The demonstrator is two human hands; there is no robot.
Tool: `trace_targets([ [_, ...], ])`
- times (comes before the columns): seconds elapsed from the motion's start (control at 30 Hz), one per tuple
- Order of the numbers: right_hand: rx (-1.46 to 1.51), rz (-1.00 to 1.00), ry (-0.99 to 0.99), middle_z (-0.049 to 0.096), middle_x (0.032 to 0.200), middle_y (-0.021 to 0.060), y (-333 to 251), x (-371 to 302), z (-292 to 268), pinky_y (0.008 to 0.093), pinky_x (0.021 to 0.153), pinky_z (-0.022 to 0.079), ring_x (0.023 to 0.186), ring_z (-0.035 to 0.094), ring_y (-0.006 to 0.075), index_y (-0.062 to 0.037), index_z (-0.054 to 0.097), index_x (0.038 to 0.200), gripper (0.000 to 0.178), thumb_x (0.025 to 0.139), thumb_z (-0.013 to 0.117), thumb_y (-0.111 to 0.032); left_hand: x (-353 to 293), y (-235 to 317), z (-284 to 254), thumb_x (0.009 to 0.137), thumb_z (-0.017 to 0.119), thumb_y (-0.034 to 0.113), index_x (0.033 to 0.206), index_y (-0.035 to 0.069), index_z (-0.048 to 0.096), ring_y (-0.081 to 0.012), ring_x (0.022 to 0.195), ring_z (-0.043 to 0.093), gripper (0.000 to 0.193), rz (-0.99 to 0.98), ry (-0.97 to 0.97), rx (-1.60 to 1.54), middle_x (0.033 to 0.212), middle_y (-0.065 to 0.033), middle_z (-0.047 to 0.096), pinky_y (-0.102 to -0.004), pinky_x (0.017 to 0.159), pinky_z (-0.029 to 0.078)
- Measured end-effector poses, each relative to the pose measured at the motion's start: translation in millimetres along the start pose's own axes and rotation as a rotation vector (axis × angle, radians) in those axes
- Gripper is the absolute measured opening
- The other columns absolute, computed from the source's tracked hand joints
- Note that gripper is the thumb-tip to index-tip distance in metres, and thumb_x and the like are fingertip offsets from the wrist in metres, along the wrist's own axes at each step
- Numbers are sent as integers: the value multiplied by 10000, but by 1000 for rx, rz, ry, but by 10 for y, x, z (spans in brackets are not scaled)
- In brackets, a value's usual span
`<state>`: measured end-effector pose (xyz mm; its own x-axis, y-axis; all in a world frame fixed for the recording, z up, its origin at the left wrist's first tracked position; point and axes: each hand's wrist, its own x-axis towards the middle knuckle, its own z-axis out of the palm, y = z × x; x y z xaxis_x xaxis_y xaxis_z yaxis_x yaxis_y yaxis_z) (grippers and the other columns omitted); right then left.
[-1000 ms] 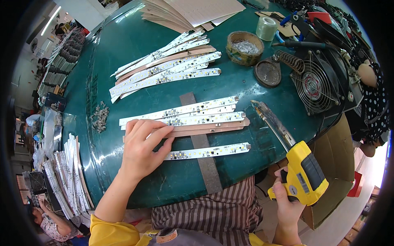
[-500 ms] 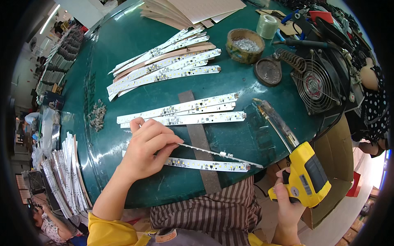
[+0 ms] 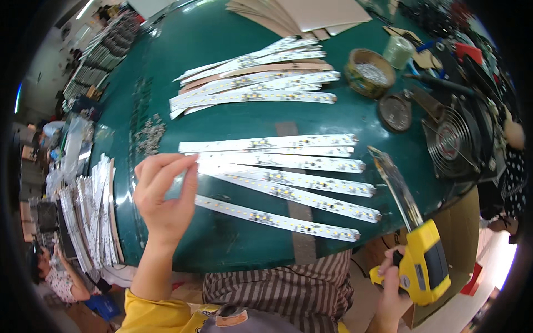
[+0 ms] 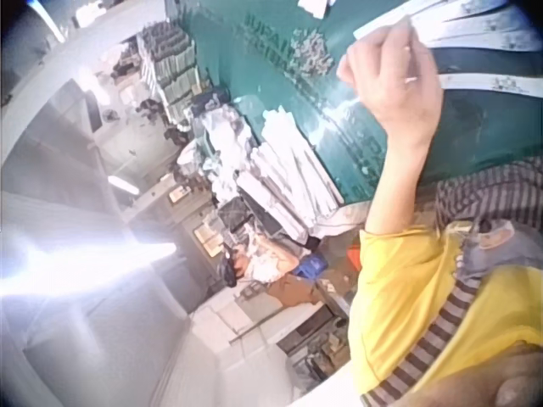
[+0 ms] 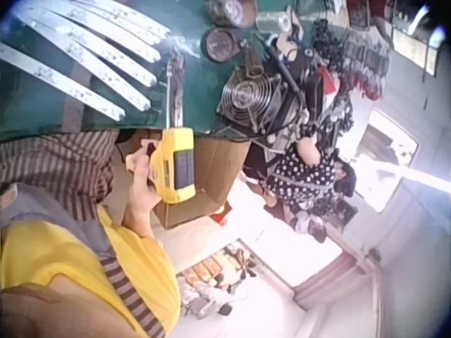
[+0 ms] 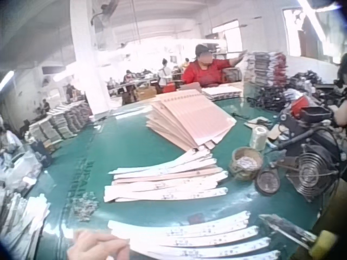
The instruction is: The person places small components onto LED strips by hand and solders them with a soldering gun, then gathers and stacks the LED strips on the work table.
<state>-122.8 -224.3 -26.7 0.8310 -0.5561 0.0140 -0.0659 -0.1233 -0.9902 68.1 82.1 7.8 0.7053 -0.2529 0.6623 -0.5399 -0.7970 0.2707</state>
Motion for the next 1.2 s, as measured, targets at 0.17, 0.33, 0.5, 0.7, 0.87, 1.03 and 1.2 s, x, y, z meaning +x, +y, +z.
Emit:
trace_targets([
  [0.17,63,-87,-53,549,1061,123,141,-103,-18,216,581,435,711,536,97,15,452,1271,396,1003,539,-264,-477,-470,-309,760,741,56,897,82,722,-216,763,622,141,-385,-18,263,838,-39,673,-337,754,416],
  [0.33,98,16,-149,550,963,103,171,-179,34,205,536,409,603,504,71,33,458,1253,407,994,556,-265,-478,-788,-292,772,754,114,901,47,717,-222,777,648,150,-517,-56,235,846,-83,693,-344,745,463],
  [0.5,74,27,-221,553,952,106,164,-211,41,198,537,404,610,502,69,34,471,1225,368,972,572,-212,-354,-1076,-231,771,773,138,906,50,736,-224,799,663,165,-435,5,274,877,-97,708,-319,740,505],
  [0.7,53,30,-135,541,1025,130,83,-183,131,200,539,407,634,496,63,32,470,1221,344,969,559,-184,-413,-1168,-97,775,770,157,865,113,744,-199,886,596,103,-427,-20,233,846,-15,646,-373,867,330],
  [0.87,77,65,-139,561,1022,126,115,-162,90,198,550,404,625,500,64,26,469,1231,350,969,568,-183,-337,-1174,-79,775,765,126,849,87,732,-202,828,619,90,-320,-40,289,817,-27,654,-355,793,403],
  [1.03,72,70,-149,573,1004,115,102,-177,111,196,552,401,618,505,66,21,472,1238,359,964,583,-184,-286,-1126,-70,772,766,105,833,59,720,-216,761,654,89,-323,-27,208,801,-52,679,-329,721,492],
  [1.2,81,72,-158,572,1005,108,89,-178,110,196,551,406,625,513,67,18,477,1235,357,963,587,-186,-288,-1202,-76,788,751,90,824,47,715,-228,736,656,67,-197,-52,190,821,-75,688,-319,676,501],
])
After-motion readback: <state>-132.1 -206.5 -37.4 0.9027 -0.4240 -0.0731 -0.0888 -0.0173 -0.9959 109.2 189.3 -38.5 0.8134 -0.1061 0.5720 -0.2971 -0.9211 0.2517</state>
